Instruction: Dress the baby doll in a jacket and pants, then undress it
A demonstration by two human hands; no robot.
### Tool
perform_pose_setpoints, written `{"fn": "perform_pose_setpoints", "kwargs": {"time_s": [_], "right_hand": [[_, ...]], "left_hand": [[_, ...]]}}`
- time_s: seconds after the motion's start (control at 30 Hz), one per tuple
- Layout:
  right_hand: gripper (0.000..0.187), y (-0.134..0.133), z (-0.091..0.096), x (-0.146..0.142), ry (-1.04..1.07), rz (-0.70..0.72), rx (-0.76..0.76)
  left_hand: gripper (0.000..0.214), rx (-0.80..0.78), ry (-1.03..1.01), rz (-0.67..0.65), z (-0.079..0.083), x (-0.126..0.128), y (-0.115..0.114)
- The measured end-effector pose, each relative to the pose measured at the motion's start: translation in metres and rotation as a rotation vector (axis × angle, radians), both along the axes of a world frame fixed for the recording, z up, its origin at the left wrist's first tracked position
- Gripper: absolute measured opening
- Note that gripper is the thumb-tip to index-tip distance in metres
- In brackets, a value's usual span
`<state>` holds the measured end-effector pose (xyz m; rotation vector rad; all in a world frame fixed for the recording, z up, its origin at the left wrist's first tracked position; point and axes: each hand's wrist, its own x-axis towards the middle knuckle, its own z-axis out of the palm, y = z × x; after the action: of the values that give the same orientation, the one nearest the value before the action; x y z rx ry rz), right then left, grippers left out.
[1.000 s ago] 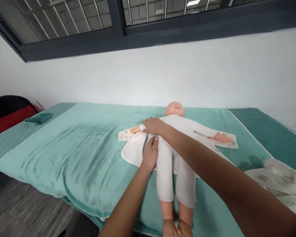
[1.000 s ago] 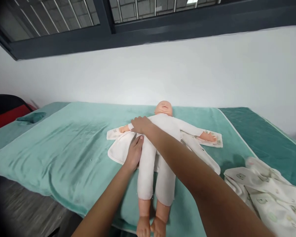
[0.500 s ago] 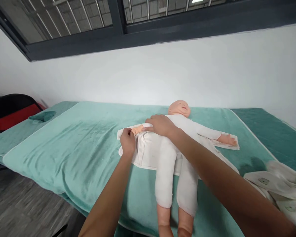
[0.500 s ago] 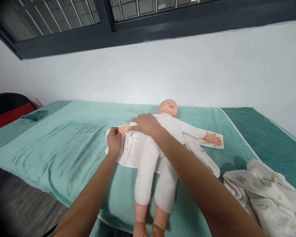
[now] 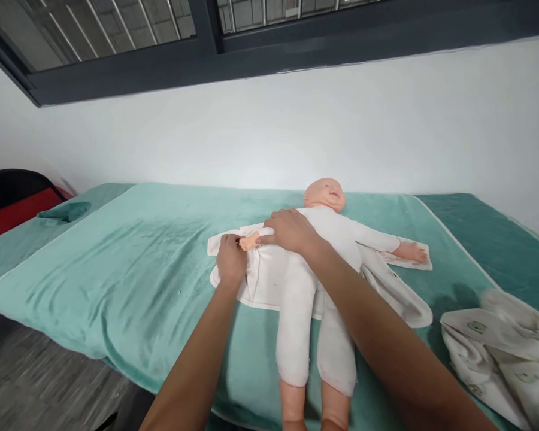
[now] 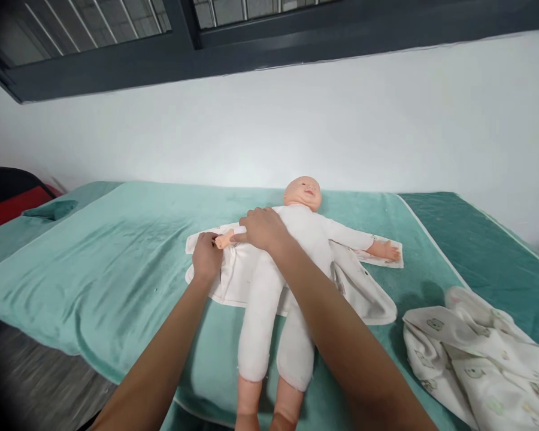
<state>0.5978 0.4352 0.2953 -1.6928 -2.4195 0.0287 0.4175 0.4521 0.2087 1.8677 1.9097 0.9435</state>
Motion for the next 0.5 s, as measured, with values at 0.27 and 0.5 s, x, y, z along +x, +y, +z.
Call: {"fn": "perform_pose_setpoints", "kwargs": {"time_s": [0.27, 0.5], "right_hand": [[0.041, -0.002, -0.002, -0.003, -0.038, -0.048, 0.009], [0.043, 0.011, -0.009, -0.020, -0.164, -0.137, 0.008]], "left_hand": [[0.021, 0.140, -0.322, 0.017, 0.001, 0.002, -0.005], [0.019, 0.207, -0.497, -0.214, 0.001, 0.010, -0.013]]}}
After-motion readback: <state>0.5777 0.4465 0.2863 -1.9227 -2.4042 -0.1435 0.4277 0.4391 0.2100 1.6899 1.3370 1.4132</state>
